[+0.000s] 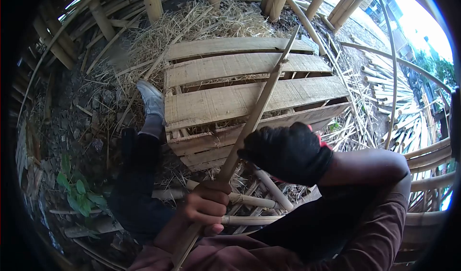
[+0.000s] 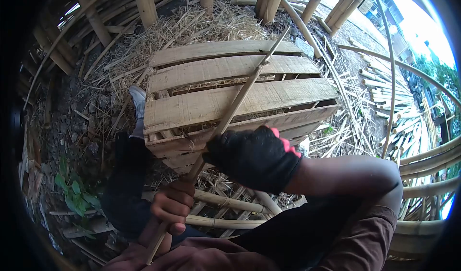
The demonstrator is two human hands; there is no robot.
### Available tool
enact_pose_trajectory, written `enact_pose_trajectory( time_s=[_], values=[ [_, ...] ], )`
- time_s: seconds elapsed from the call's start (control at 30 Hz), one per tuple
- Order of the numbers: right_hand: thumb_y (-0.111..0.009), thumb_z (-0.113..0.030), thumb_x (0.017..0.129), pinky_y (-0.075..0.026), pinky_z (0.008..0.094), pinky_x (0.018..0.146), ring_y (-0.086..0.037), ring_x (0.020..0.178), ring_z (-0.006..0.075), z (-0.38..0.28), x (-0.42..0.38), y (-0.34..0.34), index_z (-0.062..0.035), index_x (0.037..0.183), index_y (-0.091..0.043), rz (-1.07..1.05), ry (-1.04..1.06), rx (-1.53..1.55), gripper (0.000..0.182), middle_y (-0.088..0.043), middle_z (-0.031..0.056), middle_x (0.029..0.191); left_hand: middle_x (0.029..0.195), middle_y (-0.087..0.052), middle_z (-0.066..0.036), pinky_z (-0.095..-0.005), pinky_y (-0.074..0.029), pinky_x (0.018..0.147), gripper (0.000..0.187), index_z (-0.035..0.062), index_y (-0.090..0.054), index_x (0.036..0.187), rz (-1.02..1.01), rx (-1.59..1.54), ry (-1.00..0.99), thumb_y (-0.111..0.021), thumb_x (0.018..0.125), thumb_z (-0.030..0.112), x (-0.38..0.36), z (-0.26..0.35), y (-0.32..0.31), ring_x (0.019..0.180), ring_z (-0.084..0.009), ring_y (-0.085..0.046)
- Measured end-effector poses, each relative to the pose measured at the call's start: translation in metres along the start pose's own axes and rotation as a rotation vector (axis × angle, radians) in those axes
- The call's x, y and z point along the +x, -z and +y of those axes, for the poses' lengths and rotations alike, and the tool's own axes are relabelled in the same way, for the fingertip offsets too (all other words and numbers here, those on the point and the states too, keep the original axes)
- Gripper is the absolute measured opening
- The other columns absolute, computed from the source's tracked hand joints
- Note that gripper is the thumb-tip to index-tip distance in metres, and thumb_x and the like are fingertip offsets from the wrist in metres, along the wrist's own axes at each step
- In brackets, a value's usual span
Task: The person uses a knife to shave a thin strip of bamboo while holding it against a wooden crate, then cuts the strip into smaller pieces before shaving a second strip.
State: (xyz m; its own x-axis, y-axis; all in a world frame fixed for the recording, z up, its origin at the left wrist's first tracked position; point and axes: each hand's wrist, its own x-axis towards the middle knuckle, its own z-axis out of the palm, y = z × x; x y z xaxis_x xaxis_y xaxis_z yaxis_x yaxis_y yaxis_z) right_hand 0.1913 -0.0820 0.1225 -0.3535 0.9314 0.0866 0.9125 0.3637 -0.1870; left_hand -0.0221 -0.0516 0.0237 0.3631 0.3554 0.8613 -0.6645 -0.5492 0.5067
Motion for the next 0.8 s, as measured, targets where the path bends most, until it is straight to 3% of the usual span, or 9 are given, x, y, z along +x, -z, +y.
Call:
enact_pose_trajectory(
  time_s=[0.07, 0.2, 0.27, 0.53, 0.6, 0.7, 0.8],
  values=[
    [-0.061, -0.033, 0.094, -0.05, 0.0367, 0.047, -0.065, 0.057, 0.0243, -0.006, -0.011, -0.006, -0.0126, 0.099, -0.065, -0.032, 0.028, -0.071, 0.021, -0.061, 0.0058, 0.077, 0.056, -0.044, -0.002, -0.0381, -0.052, 0.062, 0.043, 0.0037, -0.047, 0.054, -0.185, 0.018, 0.012, -0.058, 0.094, 0.016, -0.002, 0.002, 0.003, 0.054, -0.0224, -0.052],
    [-0.062, -0.039, 0.093, -0.048, 0.0377, 0.043, -0.062, 0.05, 0.0249, 0.002, -0.021, -0.016, -0.0127, 0.089, -0.062, 0.089, -0.003, 0.034, 0.027, -0.058, 0.0052, 0.065, 0.052, -0.037, -0.002, -0.0356, -0.047, 0.055, 0.047, 0.0075, -0.04, 0.051, -0.185, 0.093, -0.016, -0.057, 0.094, 0.02, 0.003, 0.003, -0.013, 0.046, -0.0193, -0.045],
    [-0.063, -0.038, 0.093, -0.049, 0.0403, 0.048, -0.065, 0.057, 0.0297, 0.012, -0.019, -0.015, -0.0101, 0.088, -0.063, 0.007, -0.029, 0.103, 0.028, -0.061, 0.0116, 0.065, 0.061, -0.049, -0.003, -0.0393, -0.054, 0.067, 0.036, 0.0053, -0.047, 0.059, -0.377, 0.097, 0.02, -0.063, 0.09, 0.014, 0.008, 0.005, -0.007, 0.06, -0.0231, -0.057],
    [-0.061, -0.041, 0.094, -0.047, 0.038, 0.042, -0.064, 0.053, 0.0235, 0.057, -0.014, -0.02, -0.0147, 0.092, -0.064, 0.079, 0.177, -0.226, 0.026, -0.061, 0.0063, 0.062, 0.062, -0.051, -0.003, -0.0416, -0.052, 0.071, 0.03, 0.0039, -0.046, 0.062, -0.365, 0.174, -0.007, -0.064, 0.086, 0.009, 0.012, -0.001, -0.016, 0.063, -0.0251, -0.057],
    [-0.056, -0.04, 0.096, -0.048, 0.0361, 0.043, -0.065, 0.055, 0.0212, 0.08, -0.008, -0.019, -0.0163, 0.094, -0.064, 0.133, 0.057, -0.378, 0.026, -0.064, 0.0036, 0.065, 0.062, -0.05, -0.004, -0.0413, -0.051, 0.07, 0.032, 0.0035, -0.046, 0.063, -0.33, 0.171, -0.028, -0.063, 0.088, 0.01, 0.01, -0.003, -0.021, 0.062, -0.025, -0.055],
    [-0.051, -0.041, 0.098, -0.051, 0.0365, 0.049, -0.068, 0.062, 0.0208, 0.167, 0.007, -0.013, -0.0174, 0.095, -0.064, 0.085, -0.128, -0.52, 0.027, -0.068, 0.0009, 0.071, 0.055, -0.041, -0.002, -0.0378, -0.046, 0.063, 0.047, 0.0044, -0.038, 0.054, -0.24, 0.153, -0.06, -0.058, 0.095, 0.018, 0.012, -0.003, -0.024, 0.053, -0.0215, -0.049],
    [-0.052, -0.04, 0.098, -0.053, 0.0387, 0.053, -0.069, 0.064, 0.0228, 0.183, 0.018, 0.001, -0.0177, 0.093, -0.064, 0.099, -0.196, -0.587, 0.026, -0.069, 0.0002, 0.073, 0.054, -0.04, -0.002, -0.0372, -0.046, 0.063, 0.049, 0.0047, -0.038, 0.053, -0.198, 0.154, -0.055, -0.057, 0.096, 0.021, 0.013, 0.0, -0.023, 0.053, -0.0213, -0.049]
  ],
)
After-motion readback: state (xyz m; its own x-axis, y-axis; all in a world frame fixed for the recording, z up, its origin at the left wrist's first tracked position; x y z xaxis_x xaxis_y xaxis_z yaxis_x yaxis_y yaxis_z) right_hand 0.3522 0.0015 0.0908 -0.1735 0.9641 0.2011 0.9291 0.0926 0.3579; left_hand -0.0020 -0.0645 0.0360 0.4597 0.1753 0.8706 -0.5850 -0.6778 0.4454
